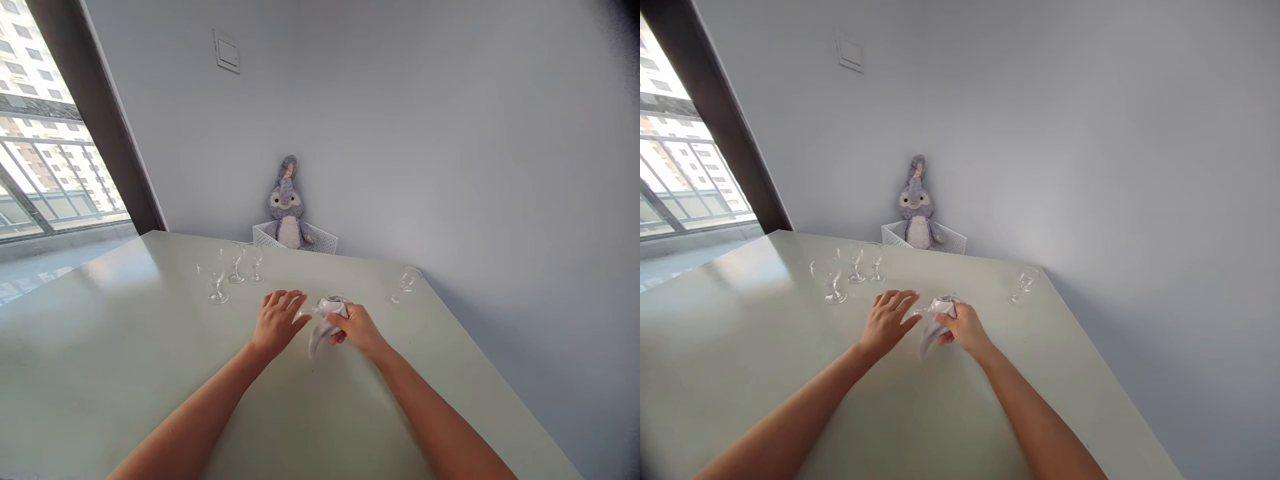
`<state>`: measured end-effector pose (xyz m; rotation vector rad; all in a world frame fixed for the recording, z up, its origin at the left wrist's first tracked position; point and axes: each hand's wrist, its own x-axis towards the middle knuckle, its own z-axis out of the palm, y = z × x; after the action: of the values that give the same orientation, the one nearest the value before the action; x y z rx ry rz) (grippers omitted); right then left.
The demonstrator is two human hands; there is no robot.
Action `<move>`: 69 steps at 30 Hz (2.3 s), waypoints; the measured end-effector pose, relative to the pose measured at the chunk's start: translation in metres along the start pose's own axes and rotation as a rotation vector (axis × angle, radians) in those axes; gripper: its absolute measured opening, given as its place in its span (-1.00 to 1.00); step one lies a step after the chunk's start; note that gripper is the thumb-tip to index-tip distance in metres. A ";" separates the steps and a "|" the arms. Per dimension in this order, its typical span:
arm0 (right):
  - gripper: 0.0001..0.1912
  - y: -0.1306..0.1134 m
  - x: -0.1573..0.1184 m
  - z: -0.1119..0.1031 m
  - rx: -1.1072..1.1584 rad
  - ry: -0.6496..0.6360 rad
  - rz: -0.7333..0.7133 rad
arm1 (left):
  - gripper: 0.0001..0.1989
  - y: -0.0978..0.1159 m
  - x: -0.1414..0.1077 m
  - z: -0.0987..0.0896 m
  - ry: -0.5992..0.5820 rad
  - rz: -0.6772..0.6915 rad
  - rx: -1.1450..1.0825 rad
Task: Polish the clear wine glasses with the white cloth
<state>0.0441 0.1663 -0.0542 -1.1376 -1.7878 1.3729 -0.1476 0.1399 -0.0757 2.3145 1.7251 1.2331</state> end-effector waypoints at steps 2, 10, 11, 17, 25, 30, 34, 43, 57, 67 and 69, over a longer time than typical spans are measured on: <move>-0.69 -0.004 0.000 -0.006 0.166 -0.094 0.025 | -0.68 -0.004 0.000 0.000 -0.064 0.112 0.100; -0.81 -0.021 -0.005 -0.047 -0.417 -0.132 -0.113 | -0.54 -0.006 -0.002 0.007 -0.367 -0.249 -0.136; -0.77 -0.026 -0.007 -0.055 -0.524 -0.033 -0.138 | -0.53 -0.007 -0.001 0.007 -0.360 -0.336 -0.168; -0.56 -0.060 -0.030 -0.047 -0.868 0.119 -0.488 | -0.57 -0.011 0.005 0.002 -0.295 -0.562 -0.125; -0.73 -0.027 -0.014 0.011 -0.859 0.134 -0.624 | -0.71 0.014 -0.010 0.006 -0.249 0.027 0.190; -0.74 -0.007 0.012 -0.013 0.160 0.228 -0.148 | -0.63 0.026 -0.015 0.009 -0.151 -0.010 0.108; -0.88 0.002 0.016 0.003 0.892 0.301 0.013 | -0.62 0.026 -0.013 0.008 -0.124 -0.240 -0.090; -0.75 -0.003 -0.013 0.059 0.838 0.064 -0.075 | -0.54 0.031 -0.017 0.019 0.054 -0.238 -0.274; -0.79 0.009 -0.007 0.048 0.827 0.059 0.052 | -0.71 0.031 -0.009 0.003 -0.067 -0.190 -0.210; -0.79 0.008 -0.005 0.034 -0.001 -0.119 -0.073 | -0.40 0.022 0.003 -0.005 -0.075 -0.660 -1.382; -0.85 0.013 -0.003 0.036 -0.500 0.110 -0.304 | -0.47 0.023 0.001 0.001 0.060 -0.765 -1.360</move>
<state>0.0182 0.1487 -0.0766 -1.0952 -2.1798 0.6924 -0.1283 0.1327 -0.0662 0.7568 0.9471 1.4893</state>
